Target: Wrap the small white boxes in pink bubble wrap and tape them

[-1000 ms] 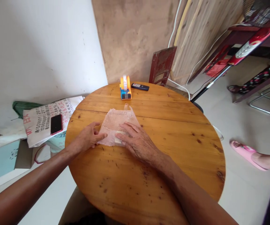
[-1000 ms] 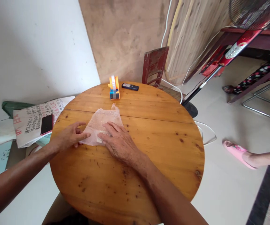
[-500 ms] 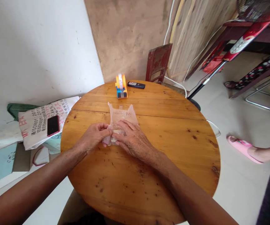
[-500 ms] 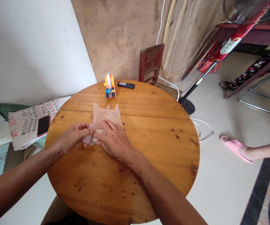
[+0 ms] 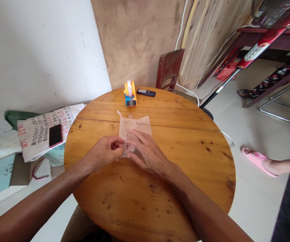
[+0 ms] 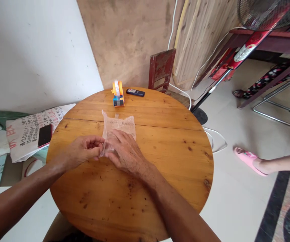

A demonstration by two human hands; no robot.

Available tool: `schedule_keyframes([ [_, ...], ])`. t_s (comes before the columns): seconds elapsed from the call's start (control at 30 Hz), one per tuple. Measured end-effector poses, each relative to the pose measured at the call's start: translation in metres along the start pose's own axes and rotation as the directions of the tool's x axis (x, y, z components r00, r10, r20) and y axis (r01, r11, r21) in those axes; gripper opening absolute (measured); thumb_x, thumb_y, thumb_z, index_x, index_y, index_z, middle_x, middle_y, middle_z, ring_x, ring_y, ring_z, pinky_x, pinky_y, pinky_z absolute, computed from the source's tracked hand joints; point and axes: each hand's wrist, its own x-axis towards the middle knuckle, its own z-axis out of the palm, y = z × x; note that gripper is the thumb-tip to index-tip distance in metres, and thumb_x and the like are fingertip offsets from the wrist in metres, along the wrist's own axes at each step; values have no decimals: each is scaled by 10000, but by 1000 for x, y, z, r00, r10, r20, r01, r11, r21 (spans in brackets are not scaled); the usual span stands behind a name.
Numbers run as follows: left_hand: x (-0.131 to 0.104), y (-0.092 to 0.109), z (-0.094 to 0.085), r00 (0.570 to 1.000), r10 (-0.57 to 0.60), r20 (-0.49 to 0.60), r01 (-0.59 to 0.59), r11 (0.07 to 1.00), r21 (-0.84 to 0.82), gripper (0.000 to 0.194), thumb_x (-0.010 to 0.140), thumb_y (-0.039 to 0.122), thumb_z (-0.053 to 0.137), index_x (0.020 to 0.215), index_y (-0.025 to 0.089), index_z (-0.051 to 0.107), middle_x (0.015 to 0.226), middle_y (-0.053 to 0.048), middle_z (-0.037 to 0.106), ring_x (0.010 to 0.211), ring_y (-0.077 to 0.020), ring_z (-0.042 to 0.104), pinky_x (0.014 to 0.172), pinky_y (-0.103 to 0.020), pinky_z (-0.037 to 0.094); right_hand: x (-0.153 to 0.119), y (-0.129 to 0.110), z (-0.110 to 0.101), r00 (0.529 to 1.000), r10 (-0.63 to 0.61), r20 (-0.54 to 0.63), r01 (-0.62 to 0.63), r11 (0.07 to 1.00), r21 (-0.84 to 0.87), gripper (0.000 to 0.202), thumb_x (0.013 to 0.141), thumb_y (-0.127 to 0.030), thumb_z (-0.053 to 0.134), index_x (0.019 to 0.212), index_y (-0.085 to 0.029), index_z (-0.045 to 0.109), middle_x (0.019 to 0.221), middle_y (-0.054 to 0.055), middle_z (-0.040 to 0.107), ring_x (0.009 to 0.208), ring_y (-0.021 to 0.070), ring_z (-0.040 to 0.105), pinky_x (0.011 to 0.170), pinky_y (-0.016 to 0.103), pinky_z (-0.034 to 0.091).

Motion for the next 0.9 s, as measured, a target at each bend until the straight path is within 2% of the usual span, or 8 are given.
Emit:
schedule_keyframes([
  [0.13,2,-8,3,980,182,-85,-145,934,325,201,739,250,574,888,168,681,647,18,607,574,-118,535,547,-232,423,-1,4,-5,994,101,-33,-98,991,91,361,899,-326,587,1229,-183,551,1233,142,628,1150,270,565,976,461,445],
  [0.3,6,-14,6,945,308,-107,-209,825,525,171,801,242,578,918,178,686,608,32,582,541,-109,499,561,-233,393,0,7,-1,963,268,-43,-255,948,189,296,879,-271,589,1166,-202,571,929,53,698,853,203,634,797,347,486],
  [0.37,7,-18,7,921,375,-106,-232,747,623,173,824,258,587,940,180,689,664,11,604,573,-119,515,581,-243,398,1,8,3,956,290,-44,-276,939,204,217,879,-256,575,1090,-211,602,882,38,697,807,186,631,748,314,480],
  [0.43,7,-22,8,879,471,-76,-286,646,708,177,855,273,575,951,185,695,756,-18,628,625,-134,541,602,-254,408,1,9,5,955,295,-43,-278,935,221,166,893,-263,558,1039,-212,618,886,36,702,797,176,630,740,303,479],
  [0.57,9,-30,7,764,645,24,-432,484,761,177,900,247,535,930,191,701,830,-42,625,724,-157,570,662,-268,439,1,13,-1,950,309,-31,-294,927,232,189,908,-298,550,1052,-200,623,948,52,705,846,182,638,757,311,488],
  [0.7,11,-34,4,676,734,65,-482,374,792,166,894,228,540,896,189,701,833,-45,584,746,-160,527,671,-271,432,-3,16,-23,916,401,-18,-393,906,158,330,882,-403,598,1132,-189,615,1053,86,691,899,213,644,720,323,503],
  [0.8,12,-33,3,653,751,98,-508,339,792,172,894,215,529,887,186,699,826,-43,560,743,-154,500,664,-266,419,-12,15,-39,864,504,13,-504,863,34,469,835,-489,643,1191,-186,601,1068,103,688,824,219,651,673,334,505],
  [0.9,14,-33,3,650,752,108,-534,351,769,173,883,191,520,876,180,692,846,-49,566,747,-157,497,674,-270,424,-23,11,-42,804,590,69,-589,807,-39,529,823,-535,643,1215,-184,587,968,83,702,700,194,639,612,313,480],
])
